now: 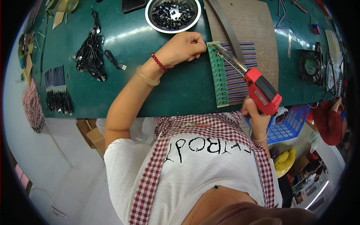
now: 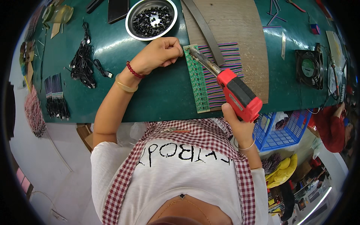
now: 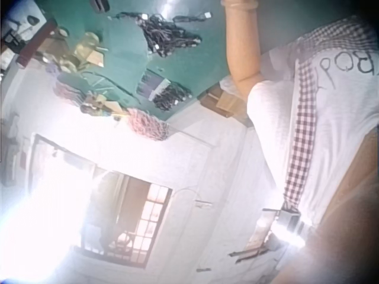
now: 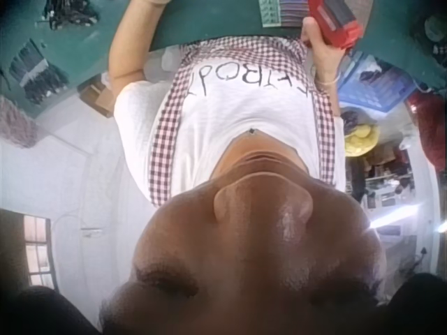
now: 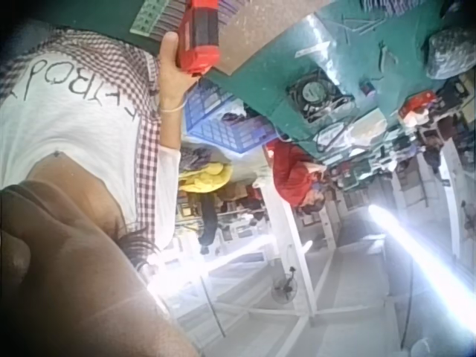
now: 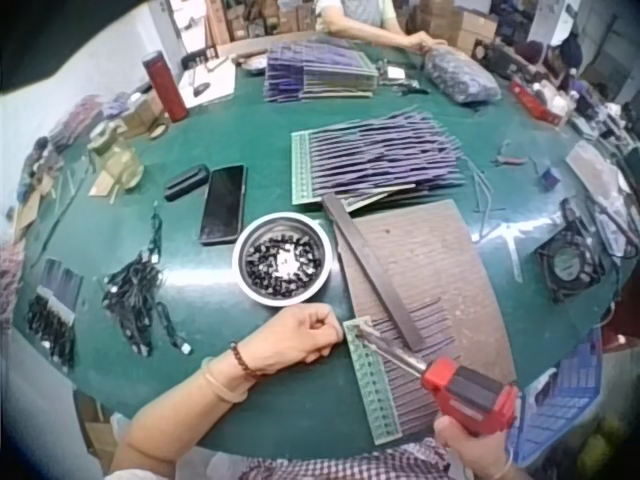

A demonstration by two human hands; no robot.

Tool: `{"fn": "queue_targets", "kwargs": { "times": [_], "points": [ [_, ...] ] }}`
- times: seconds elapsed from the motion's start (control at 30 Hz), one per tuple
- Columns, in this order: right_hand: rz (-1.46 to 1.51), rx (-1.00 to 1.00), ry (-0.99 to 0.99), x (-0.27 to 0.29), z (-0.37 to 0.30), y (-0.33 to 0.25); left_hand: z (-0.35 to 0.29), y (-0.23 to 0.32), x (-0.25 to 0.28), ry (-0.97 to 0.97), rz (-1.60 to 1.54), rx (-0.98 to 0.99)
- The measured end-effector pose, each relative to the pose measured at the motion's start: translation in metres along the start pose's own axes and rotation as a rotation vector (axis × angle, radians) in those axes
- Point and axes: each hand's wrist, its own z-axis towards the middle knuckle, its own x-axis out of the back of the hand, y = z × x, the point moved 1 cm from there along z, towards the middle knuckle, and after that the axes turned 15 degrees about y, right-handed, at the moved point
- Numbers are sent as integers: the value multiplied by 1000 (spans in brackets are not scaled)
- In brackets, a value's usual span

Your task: The person solders cables and wires onto circuit boards by hand using a soldering iron, aligning each wire connection before applying heat.

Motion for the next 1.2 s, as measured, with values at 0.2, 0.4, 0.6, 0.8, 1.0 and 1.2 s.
{"fn": "queue_targets", "kwargs": {
  "times": [0.2, 0.4, 0.6, 0.8, 1.0, 1.2],
  "points": [
    [-39, -22, 46, -1, -6, -3, 0, 0, 1, 19, 14, 9],
    [19, -47, 32, -2, -2, -5, 2, -2, 1, 0, 11, -11],
    [-68, 22, 33, 2, -7, 6, 0, -1, -1, 3, 0, -15],
    [84, -29, 86, -3, -7, -9, 1, -3, 0, 15, -4, -16],
    [67, -43, 45, -4, -5, -10, -2, 0, 1, 18, 27, 7],
    [213, -68, 126, 0, -5, -16, -25, 34, 13, 144, 416, -118]
  ]
}}
